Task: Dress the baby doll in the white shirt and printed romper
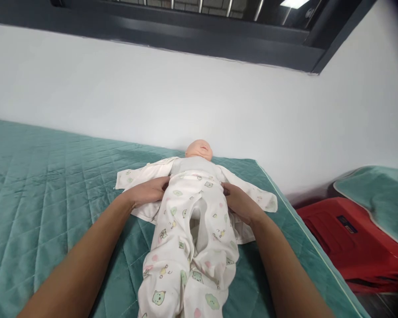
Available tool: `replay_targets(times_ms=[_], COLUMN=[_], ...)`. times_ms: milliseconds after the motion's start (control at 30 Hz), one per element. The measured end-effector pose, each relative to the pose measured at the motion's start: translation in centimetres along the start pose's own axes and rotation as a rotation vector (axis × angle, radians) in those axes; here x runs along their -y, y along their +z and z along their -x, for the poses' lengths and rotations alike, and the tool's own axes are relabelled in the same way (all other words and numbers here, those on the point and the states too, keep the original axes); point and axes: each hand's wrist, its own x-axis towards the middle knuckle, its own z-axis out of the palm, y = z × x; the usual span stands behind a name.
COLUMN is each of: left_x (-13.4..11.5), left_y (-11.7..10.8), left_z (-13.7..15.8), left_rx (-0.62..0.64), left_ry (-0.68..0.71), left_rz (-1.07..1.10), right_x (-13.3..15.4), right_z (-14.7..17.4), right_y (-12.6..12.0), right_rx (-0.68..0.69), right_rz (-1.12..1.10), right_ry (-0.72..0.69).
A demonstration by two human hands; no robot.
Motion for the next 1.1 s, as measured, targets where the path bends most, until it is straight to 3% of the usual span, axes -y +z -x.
replay_targets(times_ms=[167,433,600,867,1100], left_x=[-0.2,-0.2,-0.1,0.2,0.0], left_y=[0.3,0.6,1.1,1.6,1.6], left_z=[0.0,0.2,0.0,-0.5,-0.7], left_rx=[0.006,-0.014,-0.096,-0.085,-0.074], left_ry=[0.028,0.032,0.004,-0.052,-0.092], left_rz=[0.038,0.043,0.18,0.444,0.507], right_x=[-0.3,-0.5,-0.6,0.5,0.7], right_z=[0.1,0.1,0.1,0.2,0.0], right_y=[-0.1,1.0,1.6,2.7,2.8], right_rx=[-0.049,0.01,0.003,-0.065,-0.105], right_rz=[-0.072,-0.247,-0.358,-0.494,-0.469], right_ry=[0.037,-0.014,-0.009,0.025,0.032])
